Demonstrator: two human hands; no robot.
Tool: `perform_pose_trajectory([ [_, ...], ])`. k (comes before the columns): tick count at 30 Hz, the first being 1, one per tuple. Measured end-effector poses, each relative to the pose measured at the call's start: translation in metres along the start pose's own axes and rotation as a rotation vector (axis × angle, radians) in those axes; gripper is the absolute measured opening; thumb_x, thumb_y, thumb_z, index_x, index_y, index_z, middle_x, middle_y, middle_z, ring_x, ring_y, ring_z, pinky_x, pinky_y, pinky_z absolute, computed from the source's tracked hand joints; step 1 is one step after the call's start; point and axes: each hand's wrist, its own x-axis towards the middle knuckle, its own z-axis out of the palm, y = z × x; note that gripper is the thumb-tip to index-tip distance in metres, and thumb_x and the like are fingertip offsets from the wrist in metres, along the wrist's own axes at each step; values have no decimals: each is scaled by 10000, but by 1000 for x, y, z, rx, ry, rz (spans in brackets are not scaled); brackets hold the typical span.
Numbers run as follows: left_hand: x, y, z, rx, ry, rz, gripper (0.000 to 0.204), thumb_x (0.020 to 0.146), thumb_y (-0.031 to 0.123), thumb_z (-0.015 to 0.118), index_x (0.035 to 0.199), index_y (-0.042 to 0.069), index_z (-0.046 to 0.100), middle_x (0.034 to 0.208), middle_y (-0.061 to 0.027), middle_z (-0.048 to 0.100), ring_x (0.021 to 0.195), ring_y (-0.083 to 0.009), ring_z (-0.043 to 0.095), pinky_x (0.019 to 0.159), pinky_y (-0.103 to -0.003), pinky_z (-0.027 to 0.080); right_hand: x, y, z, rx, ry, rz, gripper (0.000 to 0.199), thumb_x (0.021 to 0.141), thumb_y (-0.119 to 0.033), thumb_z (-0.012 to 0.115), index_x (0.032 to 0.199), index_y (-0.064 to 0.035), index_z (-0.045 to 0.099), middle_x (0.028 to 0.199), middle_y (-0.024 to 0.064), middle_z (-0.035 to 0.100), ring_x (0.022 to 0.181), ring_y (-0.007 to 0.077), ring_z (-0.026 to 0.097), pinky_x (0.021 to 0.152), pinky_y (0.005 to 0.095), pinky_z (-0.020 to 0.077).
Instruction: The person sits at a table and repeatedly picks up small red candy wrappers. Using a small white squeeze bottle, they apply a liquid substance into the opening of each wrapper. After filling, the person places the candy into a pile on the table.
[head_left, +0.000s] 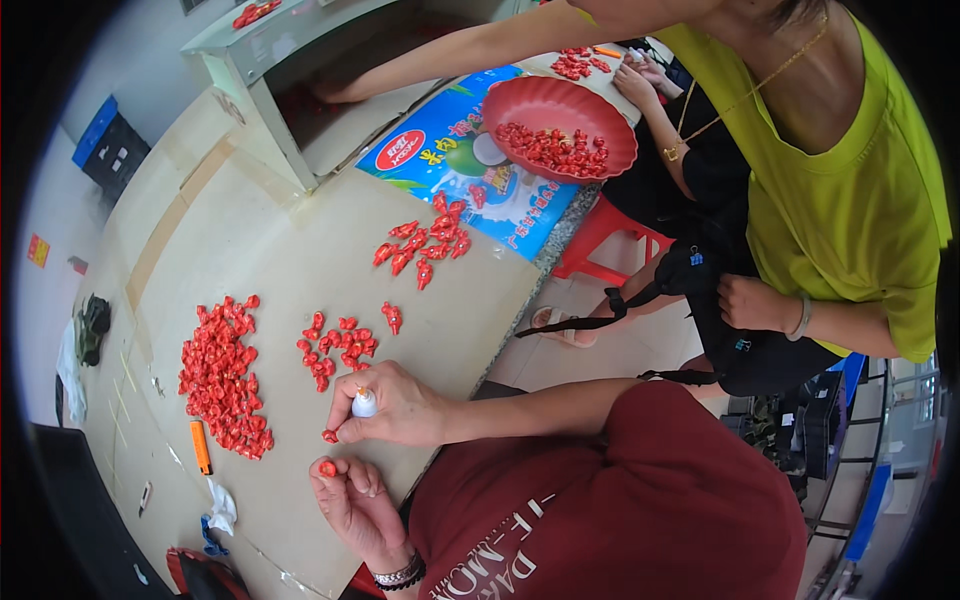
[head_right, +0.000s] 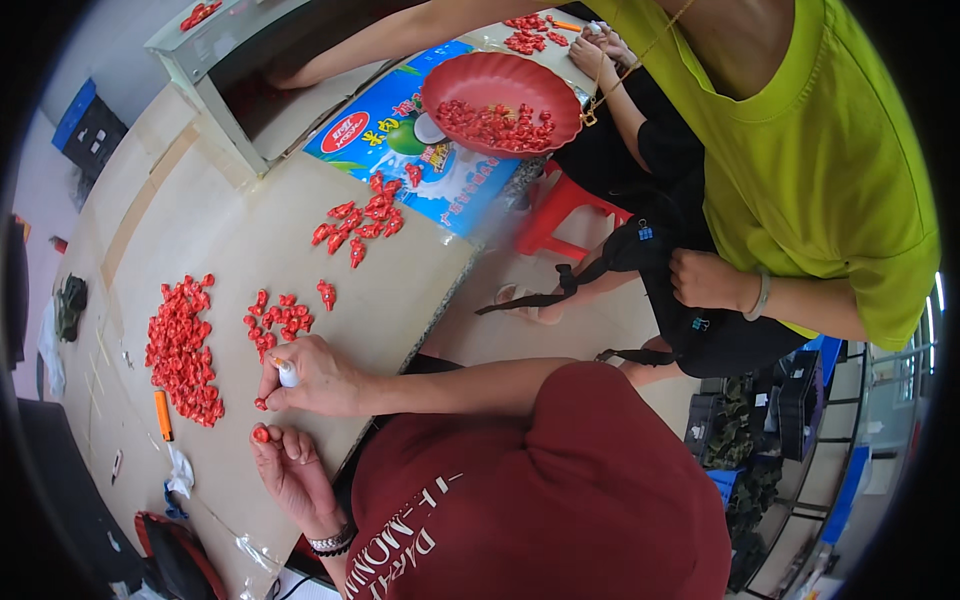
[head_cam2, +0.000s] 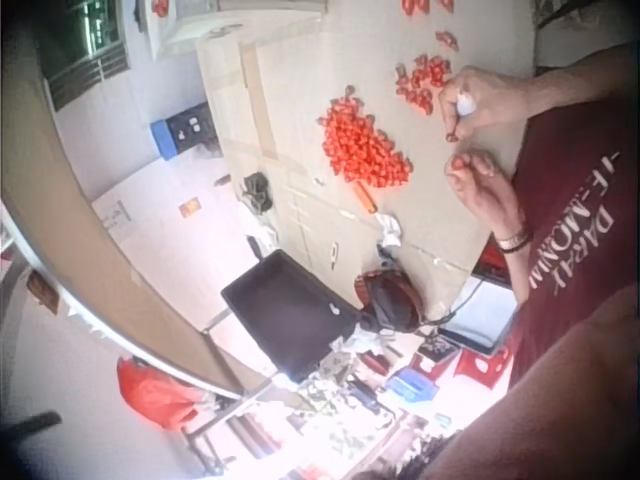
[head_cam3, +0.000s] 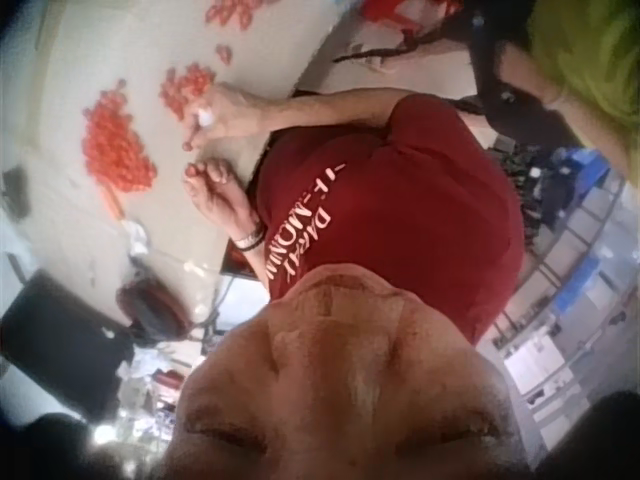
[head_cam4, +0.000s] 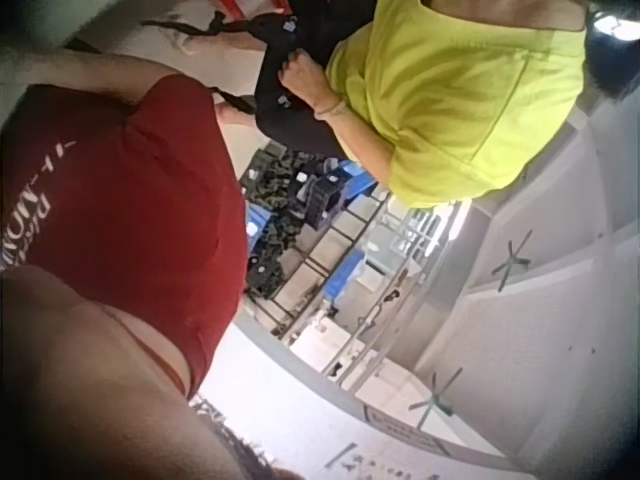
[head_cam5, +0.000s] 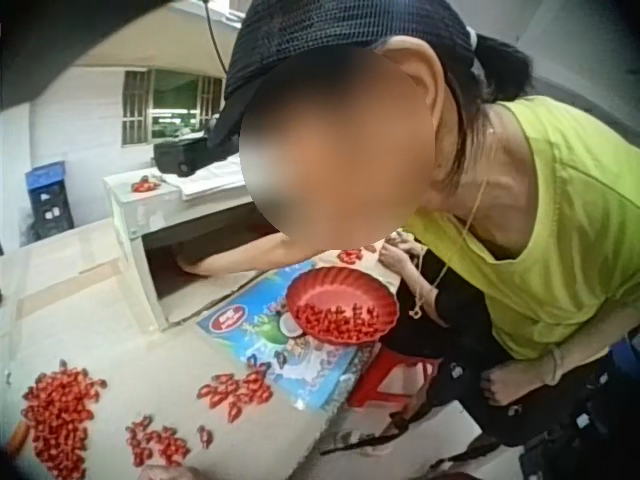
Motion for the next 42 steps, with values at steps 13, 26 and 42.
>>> perform_pose_trajectory([
  [13,3,1,1,27,-6,5,152,954,183,571,969,35,536,840,-56,587,605,-120,470,563,-252,387,2,5,0,137,-5,0,111,751,-82,692,828,-5,670,806,64,686,768,137,630,728,292,493],
  [26,3,0,0,24,7,3,150,951,176,574,972,32,535,858,-62,600,618,-125,477,562,-255,390,4,3,-2,94,-52,18,100,799,-45,708,879,9,684,861,58,678,799,117,621,728,263,484],
  [42,5,1,-5,-6,17,11,155,948,174,579,982,28,541,865,-68,610,618,-131,487,554,-259,396,3,12,2,141,-45,57,107,792,-79,701,857,-1,668,816,51,673,757,105,609,703,266,482],
])
